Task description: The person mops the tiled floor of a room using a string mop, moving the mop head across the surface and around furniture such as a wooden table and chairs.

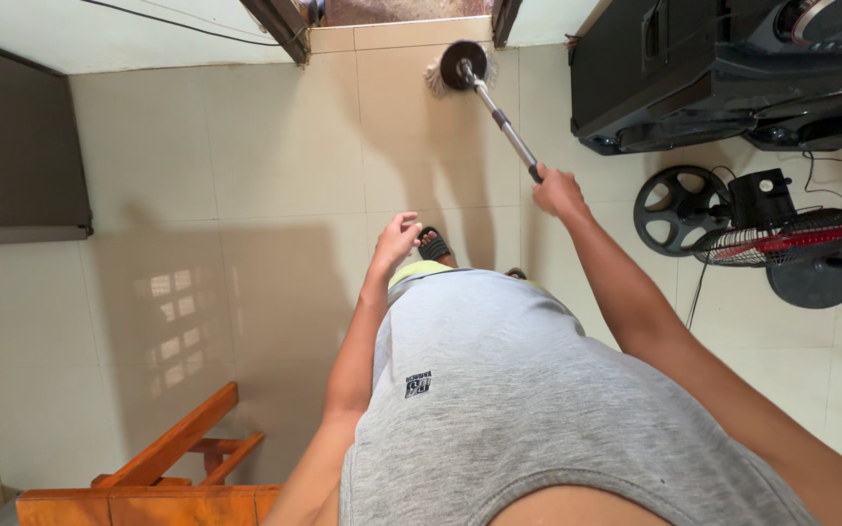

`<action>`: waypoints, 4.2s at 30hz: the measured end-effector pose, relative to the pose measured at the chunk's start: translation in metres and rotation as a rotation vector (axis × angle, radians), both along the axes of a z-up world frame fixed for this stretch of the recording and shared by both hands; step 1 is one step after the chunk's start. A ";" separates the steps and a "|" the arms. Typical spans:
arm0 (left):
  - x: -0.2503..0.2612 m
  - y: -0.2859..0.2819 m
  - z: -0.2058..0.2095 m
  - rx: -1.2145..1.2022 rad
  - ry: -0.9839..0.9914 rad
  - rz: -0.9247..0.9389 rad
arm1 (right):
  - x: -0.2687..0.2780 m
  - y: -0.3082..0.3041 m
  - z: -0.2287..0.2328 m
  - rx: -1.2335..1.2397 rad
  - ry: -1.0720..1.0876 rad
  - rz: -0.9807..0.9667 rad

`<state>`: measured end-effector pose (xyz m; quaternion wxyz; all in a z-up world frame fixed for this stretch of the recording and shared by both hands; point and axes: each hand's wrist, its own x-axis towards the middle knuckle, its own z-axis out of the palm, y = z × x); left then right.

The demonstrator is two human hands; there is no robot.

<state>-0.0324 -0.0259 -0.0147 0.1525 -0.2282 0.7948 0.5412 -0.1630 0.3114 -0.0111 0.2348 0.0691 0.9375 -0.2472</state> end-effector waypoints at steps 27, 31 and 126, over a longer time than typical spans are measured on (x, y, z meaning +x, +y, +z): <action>-0.009 -0.013 0.027 -0.008 -0.048 0.074 | -0.097 -0.035 -0.010 -0.155 -0.030 -0.090; 0.009 -0.027 0.033 -0.023 -0.076 0.119 | -0.138 -0.058 0.009 -0.140 0.070 -0.054; -0.007 -0.031 0.009 0.041 -0.068 0.138 | 0.092 0.012 0.035 -0.757 -0.437 -0.491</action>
